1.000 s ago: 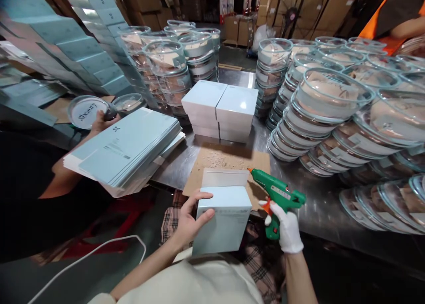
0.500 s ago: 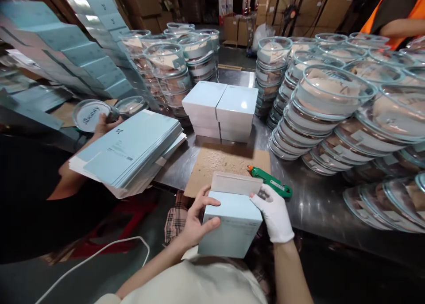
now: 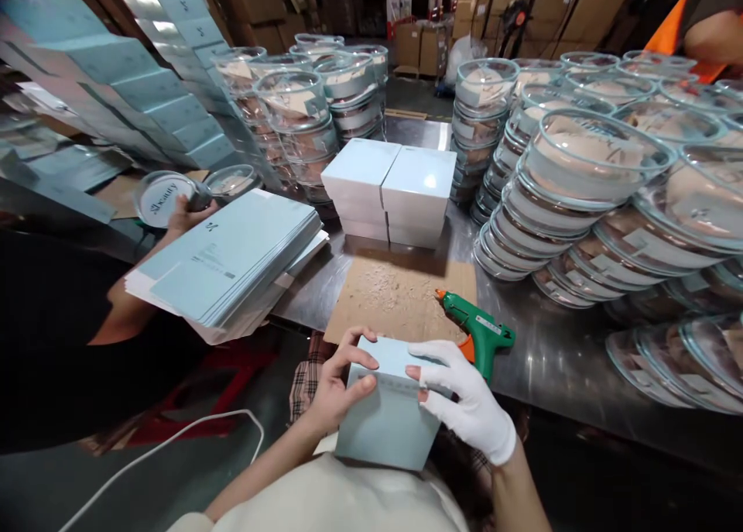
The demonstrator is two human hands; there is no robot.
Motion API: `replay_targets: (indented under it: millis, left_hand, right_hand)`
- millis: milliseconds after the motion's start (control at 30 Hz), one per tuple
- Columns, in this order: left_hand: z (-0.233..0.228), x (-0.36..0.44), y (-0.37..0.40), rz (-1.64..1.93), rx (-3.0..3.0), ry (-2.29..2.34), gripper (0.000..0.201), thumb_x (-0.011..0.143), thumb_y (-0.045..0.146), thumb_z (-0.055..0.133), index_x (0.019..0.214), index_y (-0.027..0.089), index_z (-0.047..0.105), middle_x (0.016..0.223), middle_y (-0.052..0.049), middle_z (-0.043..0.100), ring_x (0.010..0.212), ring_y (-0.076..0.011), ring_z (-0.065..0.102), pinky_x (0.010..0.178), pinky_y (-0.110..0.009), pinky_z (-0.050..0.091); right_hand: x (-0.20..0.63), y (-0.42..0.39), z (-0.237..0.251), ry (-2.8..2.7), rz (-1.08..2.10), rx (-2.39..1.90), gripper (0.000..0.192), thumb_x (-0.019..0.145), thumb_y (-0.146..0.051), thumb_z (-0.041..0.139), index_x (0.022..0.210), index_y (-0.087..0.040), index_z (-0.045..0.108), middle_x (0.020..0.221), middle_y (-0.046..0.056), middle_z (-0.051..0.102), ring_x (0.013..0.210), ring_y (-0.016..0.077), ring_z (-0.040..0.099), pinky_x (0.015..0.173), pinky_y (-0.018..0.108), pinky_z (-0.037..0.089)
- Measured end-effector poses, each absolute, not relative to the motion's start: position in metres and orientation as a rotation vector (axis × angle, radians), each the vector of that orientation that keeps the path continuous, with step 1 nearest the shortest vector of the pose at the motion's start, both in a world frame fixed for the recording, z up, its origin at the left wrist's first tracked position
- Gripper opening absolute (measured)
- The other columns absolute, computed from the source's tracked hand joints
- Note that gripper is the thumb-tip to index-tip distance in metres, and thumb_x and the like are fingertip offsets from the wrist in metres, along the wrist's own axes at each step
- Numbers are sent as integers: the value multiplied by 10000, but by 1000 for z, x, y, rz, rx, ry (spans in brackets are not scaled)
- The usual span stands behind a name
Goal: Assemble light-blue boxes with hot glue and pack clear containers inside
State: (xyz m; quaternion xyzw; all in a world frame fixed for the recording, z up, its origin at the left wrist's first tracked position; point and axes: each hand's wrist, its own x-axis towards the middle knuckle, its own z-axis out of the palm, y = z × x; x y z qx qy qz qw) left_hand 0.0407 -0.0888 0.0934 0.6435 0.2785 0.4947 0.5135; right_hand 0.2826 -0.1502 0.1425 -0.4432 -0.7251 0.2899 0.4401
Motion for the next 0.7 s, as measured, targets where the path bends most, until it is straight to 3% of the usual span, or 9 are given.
replay_targets:
  millis: [133, 200, 300, 400, 433, 500, 567, 633, 700]
  left_hand:
    - [90, 45, -92, 1181, 1511, 711, 381, 912, 580, 747, 891, 199, 752, 1171, -135, 636, 1204, -322, 622, 1004, -464, 518]
    - [88, 47, -90, 1210, 1437, 780, 391, 895, 589, 763, 882, 198, 751, 1173, -134, 657, 1202, -321, 631, 1004, -450, 514]
    - [90, 44, -84, 1300, 1243, 976, 417, 871, 616, 773, 887, 201, 734, 1196, -113, 679, 1191, -310, 649, 1016, -429, 510]
    - [95, 39, -75, 1346, 1062, 1073, 435, 869, 622, 771, 1050, 229, 718, 1296, -100, 674, 1259, -306, 640, 1064, -419, 507]
    - [96, 38, -72, 1369, 1022, 1030, 532, 858, 654, 766, 1204, 259, 681, 1374, -108, 649, 1296, -311, 630, 1076, -426, 513]
    - [96, 36, -64, 1463, 980, 878, 867, 815, 760, 740, 1518, 344, 448, 1543, -138, 539, 1404, -330, 569, 1099, -457, 521]
    - [94, 34, -58, 1611, 990, 766, 1077, 785, 823, 711, 1637, 394, 211, 1621, -158, 446, 1500, -345, 475, 1132, -500, 508]
    - [92, 30, -54, 1732, 1039, 773, 1042, 821, 790, 704, 1643, 392, 201, 1585, -159, 472, 1525, -342, 439, 1152, -522, 491]
    - [93, 24, -53, 1787, 1117, 835, 939, 864, 725, 713, 1617, 372, 277, 1523, -153, 527, 1488, -332, 481, 1149, -517, 493]
  right_hand:
    - [281, -149, 128, -1756, 669, -1117, 266, 952, -205, 703, 1167, -349, 766, 1300, 56, 719, 1265, 230, 680, 1059, 409, 573]
    - [271, -152, 111, -1548, 603, -1167, 269, 946, -263, 726, 1201, -349, 721, 1402, 66, 649, 1328, 250, 644, 1062, 420, 573]
    - [248, -162, 81, -1191, 710, -1217, 652, 924, -484, 744, 1500, -378, 458, 1620, 120, 458, 1398, 290, 598, 1021, 438, 606]
    - [234, -170, 72, -1063, 942, -1446, 805, 900, -585, 727, 1564, -286, 386, 1559, 166, 543, 1341, 301, 644, 1074, 442, 582]
    - [232, -168, 78, -1032, 981, -1510, 798, 897, -578, 730, 1556, -261, 411, 1529, 167, 575, 1324, 298, 653, 1106, 438, 560]
    - [234, -152, 106, -983, 964, -1512, 812, 890, -561, 741, 1569, -259, 413, 1531, 150, 580, 1324, 288, 648, 1144, 425, 530]
    - [237, -116, 150, -976, 855, -1404, 832, 886, -519, 760, 1594, -294, 386, 1571, 113, 547, 1360, 267, 616, 1176, 413, 498]
    - [236, -59, 201, -999, 794, -1222, 832, 900, -448, 753, 1616, -325, 349, 1631, 73, 484, 1429, 249, 555, 1209, 415, 466]
    - [229, 13, 246, -1004, 848, -1077, 813, 940, -350, 682, 1639, -300, 271, 1514, 64, 603, 1327, 210, 635, 1183, 419, 495]
